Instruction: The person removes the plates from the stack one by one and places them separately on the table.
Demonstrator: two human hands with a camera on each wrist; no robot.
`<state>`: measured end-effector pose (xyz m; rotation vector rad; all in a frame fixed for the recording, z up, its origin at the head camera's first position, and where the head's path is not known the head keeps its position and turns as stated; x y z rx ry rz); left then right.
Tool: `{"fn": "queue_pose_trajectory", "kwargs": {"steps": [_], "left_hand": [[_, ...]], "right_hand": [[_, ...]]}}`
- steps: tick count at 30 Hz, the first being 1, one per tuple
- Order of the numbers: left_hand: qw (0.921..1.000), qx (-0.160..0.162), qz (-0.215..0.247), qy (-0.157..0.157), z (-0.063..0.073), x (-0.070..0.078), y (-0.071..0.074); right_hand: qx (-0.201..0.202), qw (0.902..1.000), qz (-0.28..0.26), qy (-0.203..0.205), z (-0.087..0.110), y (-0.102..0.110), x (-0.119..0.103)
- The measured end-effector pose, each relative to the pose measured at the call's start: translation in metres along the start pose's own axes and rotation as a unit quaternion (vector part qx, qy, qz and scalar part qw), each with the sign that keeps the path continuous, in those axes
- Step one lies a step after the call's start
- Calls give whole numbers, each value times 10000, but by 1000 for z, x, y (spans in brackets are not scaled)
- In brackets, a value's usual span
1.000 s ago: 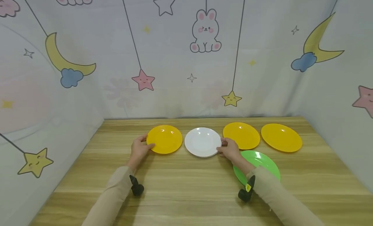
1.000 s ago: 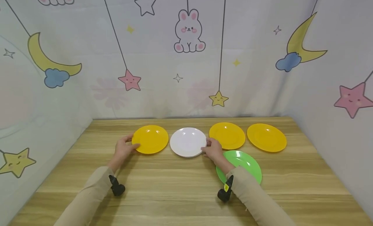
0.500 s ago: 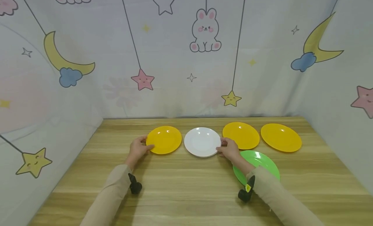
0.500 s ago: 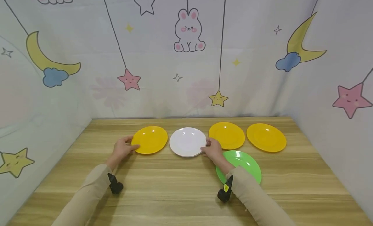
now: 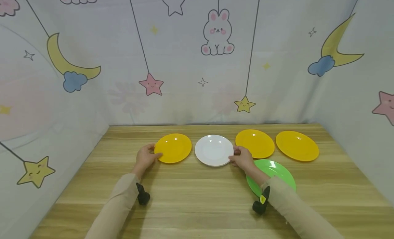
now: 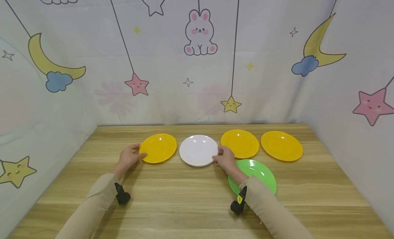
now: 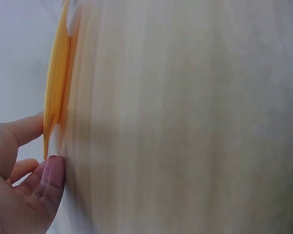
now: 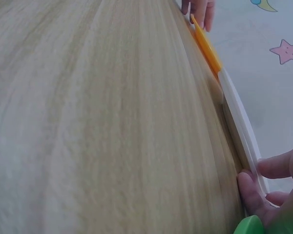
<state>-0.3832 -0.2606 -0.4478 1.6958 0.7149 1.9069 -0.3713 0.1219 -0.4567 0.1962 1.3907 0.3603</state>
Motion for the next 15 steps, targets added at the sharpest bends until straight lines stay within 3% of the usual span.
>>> {"fn": "queue_pose_trajectory", "kwargs": {"steps": [7, 11, 15], "left_hand": [[9995, 148, 187, 187, 0, 5, 10], [9996, 257, 12, 83, -3, 19, 16], [9997, 137, -161, 95, -7, 37, 11]], "right_hand": [[9, 10000, -10, 5, -1, 0, 1], [26, 10000, -1, 42, -1, 0, 1], [50, 10000, -8, 45, -1, 0, 2]]}}
Point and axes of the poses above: each hand's wrist, its own z-axis away from the middle knuckle, its own y-axis out of the back of the hand, x = y × z, the point moved 10 cm from there along -z, towards the middle knuckle, and after that the axes turned 6 degrees about -x, right-handed, at the moved point
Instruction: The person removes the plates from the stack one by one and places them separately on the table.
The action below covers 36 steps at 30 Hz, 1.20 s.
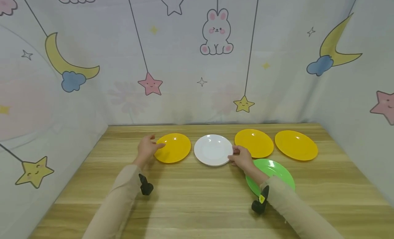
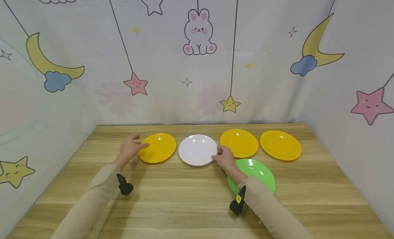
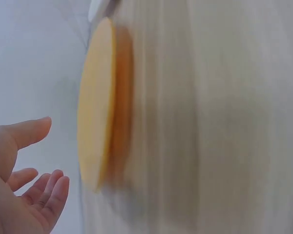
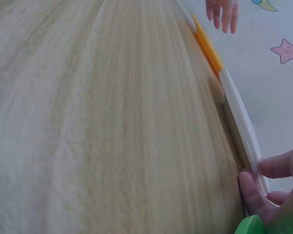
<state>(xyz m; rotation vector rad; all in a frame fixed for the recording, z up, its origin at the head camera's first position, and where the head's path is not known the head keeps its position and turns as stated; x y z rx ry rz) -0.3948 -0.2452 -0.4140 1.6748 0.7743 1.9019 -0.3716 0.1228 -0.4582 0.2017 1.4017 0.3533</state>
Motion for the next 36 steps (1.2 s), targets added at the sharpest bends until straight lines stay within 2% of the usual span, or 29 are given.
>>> {"fn": "queue_pose_trajectory", "kwargs": {"steps": [5, 9, 17, 23, 29, 36], "left_hand": [[9991, -423, -100, -15, -3, 23, -19], [9980, -627, 25, -42, -2, 36, -37], [9947, -879, 466, -273, 2, 54, -69], [9905, -1129, 754, -223, 8, 63, -89], [9899, -1284, 531, -267, 7, 69, -104], [9913, -1272, 49, -338, 7, 76, -111]], "right_hand": [[14, 10000, -42, -50, 1, 0, 1], [2, 9999, -77, -75, 2, -1, 1], [14, 10000, -67, -60, 2, 0, 1], [12, 10000, -48, -46, 1, 0, 2], [-7, 9999, -127, -48, 2, -1, 0], [-39, 9999, -111, -24, 2, -1, -2]]}}
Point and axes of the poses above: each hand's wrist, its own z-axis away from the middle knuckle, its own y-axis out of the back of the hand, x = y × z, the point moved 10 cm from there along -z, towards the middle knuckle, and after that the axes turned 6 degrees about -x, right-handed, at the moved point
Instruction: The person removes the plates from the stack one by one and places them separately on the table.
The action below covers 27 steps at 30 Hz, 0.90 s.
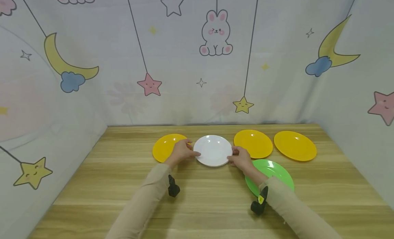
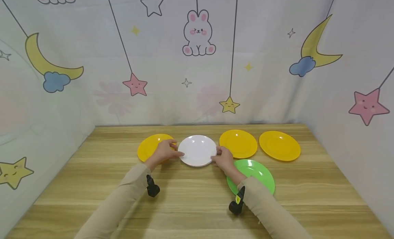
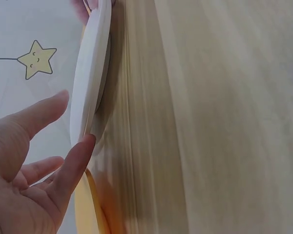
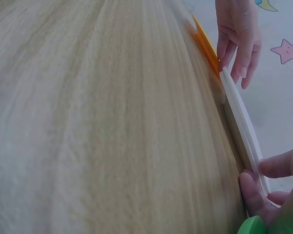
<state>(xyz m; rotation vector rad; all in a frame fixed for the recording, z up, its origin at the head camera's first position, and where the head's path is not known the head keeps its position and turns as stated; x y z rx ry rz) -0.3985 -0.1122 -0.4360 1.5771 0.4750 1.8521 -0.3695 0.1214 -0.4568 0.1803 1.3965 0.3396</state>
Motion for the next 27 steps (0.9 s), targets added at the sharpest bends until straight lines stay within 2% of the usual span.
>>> {"fn": "queue_pose_trajectory", "kwargs": {"steps": [10, 15, 23, 27], "left_hand": [[9985, 93, -522, -124, 1, 7, -4], [9983, 85, -534, -218, 3, 10, -8], [9980, 361, -487, -155, 2, 9, -9], [9985, 379, -365, -161, 2, 9, -9]], "right_hand": [[49, 10000, 39, -55, 0, 1, 0], [51, 10000, 55, -34, 1, 0, -1], [85, 9999, 79, -25, 1, 1, 0], [99, 9999, 81, -42, 2, 1, -1]]}}
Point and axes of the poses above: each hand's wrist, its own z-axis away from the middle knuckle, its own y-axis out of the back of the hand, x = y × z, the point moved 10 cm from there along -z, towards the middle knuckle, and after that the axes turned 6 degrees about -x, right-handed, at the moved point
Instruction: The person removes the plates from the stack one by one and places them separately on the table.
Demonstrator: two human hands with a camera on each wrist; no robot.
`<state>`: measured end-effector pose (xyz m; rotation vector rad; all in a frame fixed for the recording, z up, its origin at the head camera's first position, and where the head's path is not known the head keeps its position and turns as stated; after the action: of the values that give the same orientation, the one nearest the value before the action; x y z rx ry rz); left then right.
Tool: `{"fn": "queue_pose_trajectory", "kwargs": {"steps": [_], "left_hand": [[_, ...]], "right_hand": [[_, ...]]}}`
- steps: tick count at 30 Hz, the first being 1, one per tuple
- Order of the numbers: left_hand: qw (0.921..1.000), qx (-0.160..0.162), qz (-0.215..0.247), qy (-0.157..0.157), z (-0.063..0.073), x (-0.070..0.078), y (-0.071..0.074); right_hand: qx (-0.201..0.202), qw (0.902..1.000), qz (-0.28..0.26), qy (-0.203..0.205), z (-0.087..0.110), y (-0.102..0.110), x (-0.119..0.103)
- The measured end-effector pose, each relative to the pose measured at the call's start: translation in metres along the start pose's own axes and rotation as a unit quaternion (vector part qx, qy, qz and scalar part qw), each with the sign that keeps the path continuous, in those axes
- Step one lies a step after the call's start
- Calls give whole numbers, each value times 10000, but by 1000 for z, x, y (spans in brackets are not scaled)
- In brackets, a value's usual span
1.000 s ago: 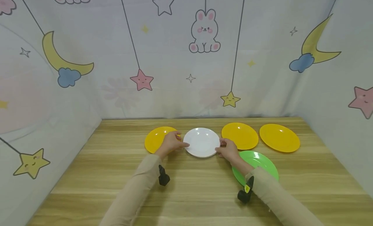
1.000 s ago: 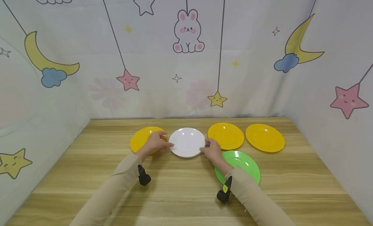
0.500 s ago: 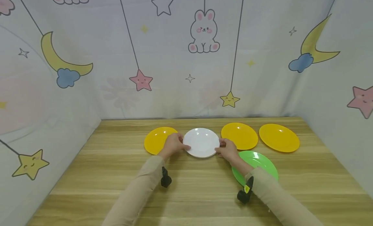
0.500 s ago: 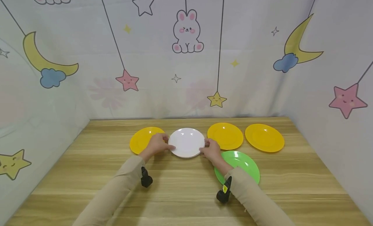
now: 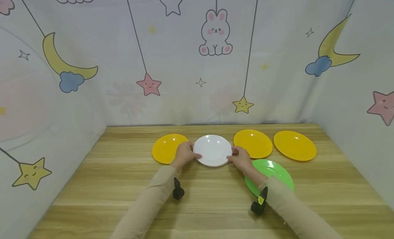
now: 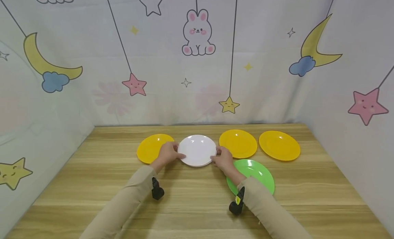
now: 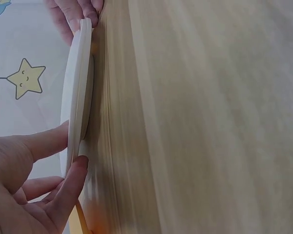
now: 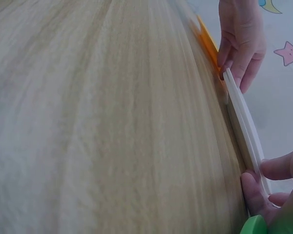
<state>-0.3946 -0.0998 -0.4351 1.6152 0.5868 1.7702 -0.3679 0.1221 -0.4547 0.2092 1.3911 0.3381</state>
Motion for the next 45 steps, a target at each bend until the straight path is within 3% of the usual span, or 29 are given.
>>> {"fn": "queue_pose_trajectory", "kwargs": {"steps": [8, 12, 16, 23, 30, 33, 40, 45], "left_hand": [[9994, -89, -332, -94, 0, 6, 2], [9996, -143, -216, -80, -2, 5, 2], [9992, -180, 367, 46, -2, -2, 2], [9912, -115, 1287, 289, -2, -10, 2], [9731, -48, 2271, 386, -3, -16, 1], [9709, -5, 2372, 335, -3, -17, 3], [9744, 184, 2207, 396, -3, -29, 14], [9697, 279, 2388, 442, 0, -33, 26]], "right_hand": [[-14, 10000, 82, 22, 1, 0, -1], [-7, 10000, 91, 27, 1, -1, -1], [-18, 9999, 82, 60, 0, -1, -1], [-17, 9998, 151, 99, 0, -2, -1], [27, 9997, 216, 130, 0, -2, -2], [32, 9996, 223, 160, 0, -3, -2], [50, 9993, 256, 268, 0, -4, -2], [86, 9991, 339, 232, -1, -1, -1]]}}
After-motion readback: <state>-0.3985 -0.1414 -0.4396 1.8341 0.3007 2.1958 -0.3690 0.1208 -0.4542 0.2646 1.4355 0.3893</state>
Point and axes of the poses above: each hand's wrist, its own z-axis away from the middle knuckle, its own y-axis out of the back of the hand, x = y × z, the point moved 10 cm from there along -z, towards the middle knuckle, and after that the axes turned 6 degrees about -x, right-handed, at the moved point
